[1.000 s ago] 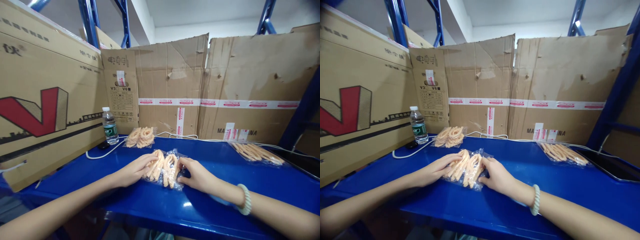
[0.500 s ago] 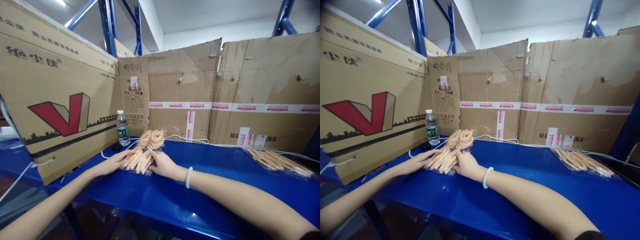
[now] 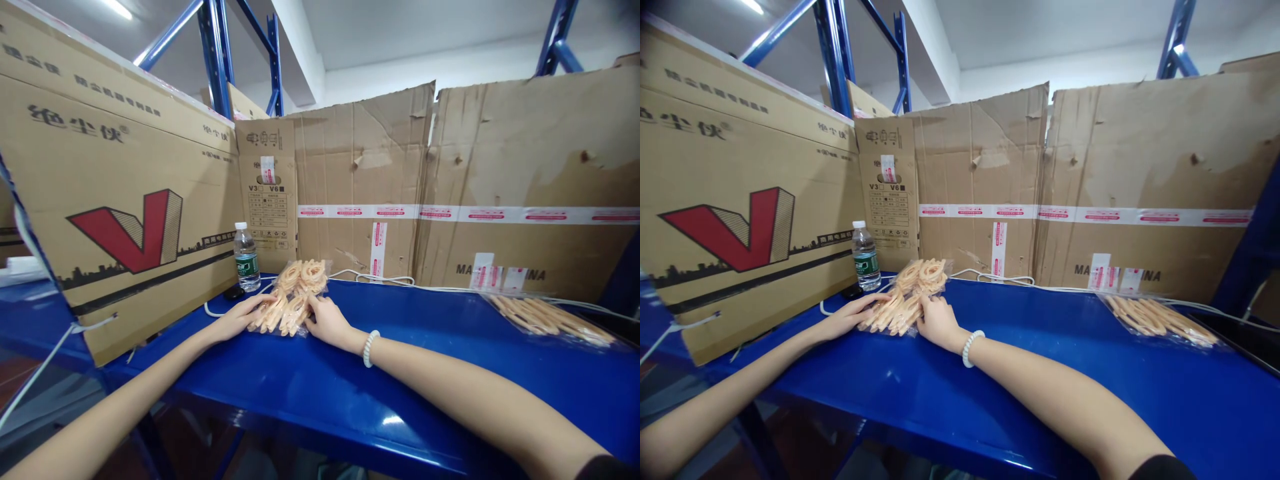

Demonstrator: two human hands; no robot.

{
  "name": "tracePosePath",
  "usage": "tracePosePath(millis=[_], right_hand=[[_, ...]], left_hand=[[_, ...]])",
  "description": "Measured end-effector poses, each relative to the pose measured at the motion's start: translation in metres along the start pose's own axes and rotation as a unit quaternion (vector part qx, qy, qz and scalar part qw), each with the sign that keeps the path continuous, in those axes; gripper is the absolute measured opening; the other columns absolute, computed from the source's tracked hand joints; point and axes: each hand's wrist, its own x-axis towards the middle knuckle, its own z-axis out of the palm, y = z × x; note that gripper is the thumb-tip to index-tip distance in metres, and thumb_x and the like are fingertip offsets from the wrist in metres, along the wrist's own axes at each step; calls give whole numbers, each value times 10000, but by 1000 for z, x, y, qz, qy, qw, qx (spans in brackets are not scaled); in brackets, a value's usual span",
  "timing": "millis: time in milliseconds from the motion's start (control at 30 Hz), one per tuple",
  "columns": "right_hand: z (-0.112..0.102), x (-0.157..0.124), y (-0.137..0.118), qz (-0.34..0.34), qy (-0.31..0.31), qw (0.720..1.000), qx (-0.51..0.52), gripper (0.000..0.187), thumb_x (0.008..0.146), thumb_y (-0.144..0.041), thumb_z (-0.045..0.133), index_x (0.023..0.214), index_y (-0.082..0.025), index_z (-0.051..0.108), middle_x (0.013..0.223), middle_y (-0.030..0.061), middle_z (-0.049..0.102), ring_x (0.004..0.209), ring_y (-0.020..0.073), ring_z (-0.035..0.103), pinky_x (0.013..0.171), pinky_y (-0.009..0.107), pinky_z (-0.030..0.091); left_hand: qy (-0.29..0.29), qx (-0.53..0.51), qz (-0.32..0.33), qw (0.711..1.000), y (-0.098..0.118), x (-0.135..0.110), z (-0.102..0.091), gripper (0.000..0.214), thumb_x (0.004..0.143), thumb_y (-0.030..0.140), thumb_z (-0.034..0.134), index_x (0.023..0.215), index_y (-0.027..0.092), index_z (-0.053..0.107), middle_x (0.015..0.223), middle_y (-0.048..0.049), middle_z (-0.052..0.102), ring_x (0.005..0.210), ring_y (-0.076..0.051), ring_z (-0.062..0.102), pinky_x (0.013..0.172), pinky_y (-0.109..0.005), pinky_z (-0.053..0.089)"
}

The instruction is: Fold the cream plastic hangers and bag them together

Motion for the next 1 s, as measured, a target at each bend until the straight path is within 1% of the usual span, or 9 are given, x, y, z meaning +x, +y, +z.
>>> tracePosePath(millis=[100, 233, 400, 533, 700, 833, 867, 933, 1000], right_hand=[[0, -4, 4, -5, 5, 1000, 19, 118, 845, -169, 584, 959, -173, 558, 944, 89, 630, 905, 231, 566, 787, 333, 433], [1, -11, 11, -15, 6, 999, 51, 73, 902, -166, 547, 968, -189, 566, 1007, 83, 605, 977, 218, 556, 834, 332, 428], [-1, -21, 15, -25, 24, 995, 88, 124, 890, -170, 582, 1011, -190, 564, 1070, 93, 584, 1039, 225, 543, 873, 351, 433], [-8, -28, 12, -48, 49, 991, 114, 136, 860, -175, 633, 984, -180, 577, 1021, 77, 598, 996, 214, 549, 894, 349, 435], [-18, -39, 1, -121, 62, 981, 137, 141, 825, -216, 701, 929, -188, 610, 986, 50, 616, 990, 203, 536, 897, 330, 432], [-20, -46, -5, -214, 9, 967, 138, 44, 835, -224, 693, 865, -215, 662, 952, 27, 625, 995, 189, 540, 919, 315, 433], [-20, -48, -6, -232, -5, 963, 135, 40, 842, -229, 684, 877, -212, 672, 952, 34, 624, 998, 194, 541, 924, 320, 436], [-21, -51, -8, -258, -19, 956, 135, 105, 874, -225, 637, 970, -202, 673, 1007, 61, 616, 1029, 206, 538, 947, 342, 438], [-27, -57, -8, -277, -14, 950, 146, 227, 901, -164, 555, 1114, -193, 627, 1127, 93, 581, 1101, 213, 519, 985, 365, 429]], left_hand=[[27, 16, 7, 999, 3, -1, 1, 375, 884, 402, 469, 1160, 215, 641, 1275, -91, 653, 1189, -295, 585, 1013, -400, 442], [87, 59, 20, 994, 12, -3, 2, 357, 894, 390, 459, 1147, 209, 634, 1274, -95, 645, 1193, -285, 571, 1049, -426, 409], [158, 111, 39, 980, 27, -6, 4, 295, 909, 322, 430, 1079, 218, 647, 1164, -88, 682, 1128, -277, 600, 1023, -438, 434], [184, 143, 61, 971, 41, -8, 7, 267, 909, 298, 434, 1026, 211, 657, 1073, -89, 708, 1040, -267, 636, 969, -415, 464], [195, 173, 73, 963, 53, -15, 3, 249, 921, 310, 450, 998, 209, 664, 997, -76, 729, 948, -255, 664, 889, -372, 490], [214, 193, 81, 954, 59, -22, -1, 216, 903, 286, 479, 957, 204, 672, 916, -68, 740, 856, -256, 679, 802, -360, 498], [222, 196, 86, 951, 62, -24, -1, 207, 897, 274, 486, 949, 198, 671, 899, -70, 739, 837, -256, 678, 791, -363, 496], [239, 198, 97, 946, 76, -27, 3, 186, 895, 242, 491, 945, 191, 662, 869, -71, 732, 805, -247, 671, 775, -363, 491], [255, 192, 117, 941, 98, -30, 11, 168, 898, 193, 488, 962, 196, 643, 858, -58, 724, 791, -225, 662, 768, -350, 487]])
